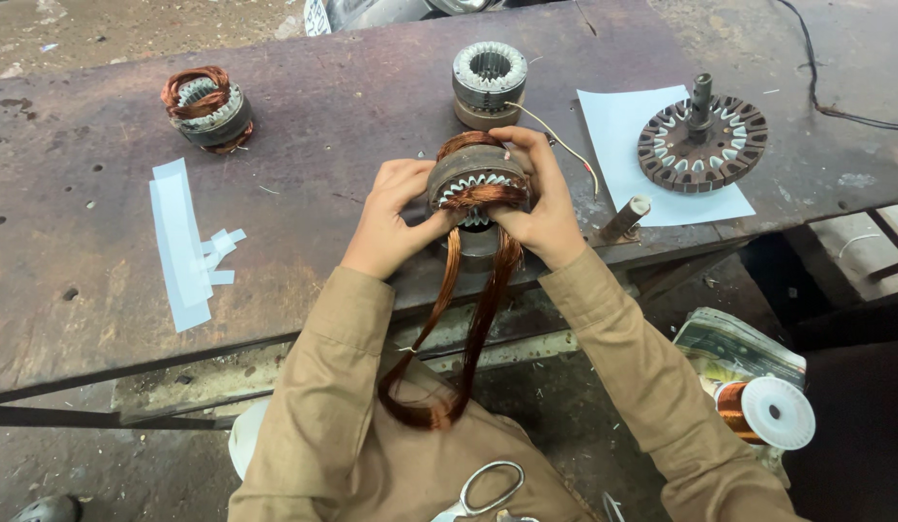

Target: The person winds copper wire around a motor stator core, carefully inserting the wire into slots and securing it with white tape. They repeatedly adjust the wire and rotate the stator to continue winding.

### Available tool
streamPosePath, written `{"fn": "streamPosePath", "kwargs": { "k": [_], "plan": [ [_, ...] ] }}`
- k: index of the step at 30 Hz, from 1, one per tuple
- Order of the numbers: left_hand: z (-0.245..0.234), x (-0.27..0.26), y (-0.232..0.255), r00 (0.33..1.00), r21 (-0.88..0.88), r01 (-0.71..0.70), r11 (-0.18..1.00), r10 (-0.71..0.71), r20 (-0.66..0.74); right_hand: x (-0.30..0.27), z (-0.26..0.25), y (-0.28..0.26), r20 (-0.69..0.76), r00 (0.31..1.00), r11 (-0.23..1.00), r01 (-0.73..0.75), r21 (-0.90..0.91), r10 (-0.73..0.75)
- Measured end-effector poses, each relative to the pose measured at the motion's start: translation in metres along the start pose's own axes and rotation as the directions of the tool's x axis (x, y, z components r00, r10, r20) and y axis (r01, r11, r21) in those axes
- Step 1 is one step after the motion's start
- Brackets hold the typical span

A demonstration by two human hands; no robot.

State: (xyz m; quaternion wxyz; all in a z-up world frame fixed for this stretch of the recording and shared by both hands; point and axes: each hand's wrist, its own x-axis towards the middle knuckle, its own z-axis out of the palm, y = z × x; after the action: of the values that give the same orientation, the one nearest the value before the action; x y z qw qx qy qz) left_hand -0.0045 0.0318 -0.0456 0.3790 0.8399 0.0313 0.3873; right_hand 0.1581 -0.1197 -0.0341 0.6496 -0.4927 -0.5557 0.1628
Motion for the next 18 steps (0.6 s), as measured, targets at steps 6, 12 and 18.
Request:
{"fn": "streamPosePath", "kwargs": {
  "k": [6,12,18],
  "plan": [
    [-0.003,-0.002,0.010,1.000,0.111,-0.016,0.994,0.018,-0.020,-0.004,0.000,0.000,-0.026,1.000,0.993,-0.007,-0.121,0.004],
    [-0.002,-0.002,0.012,1.000,0.136,-0.020,0.991,0.021,-0.001,-0.004,-0.004,0.003,0.000,1.000,0.977,-0.001,-0.211,0.001],
    [0.002,-0.002,0.005,0.999,0.062,-0.035,0.997,0.036,-0.011,-0.004,-0.005,0.007,0.021,1.000,0.990,-0.019,-0.138,0.022]
  ]
}}
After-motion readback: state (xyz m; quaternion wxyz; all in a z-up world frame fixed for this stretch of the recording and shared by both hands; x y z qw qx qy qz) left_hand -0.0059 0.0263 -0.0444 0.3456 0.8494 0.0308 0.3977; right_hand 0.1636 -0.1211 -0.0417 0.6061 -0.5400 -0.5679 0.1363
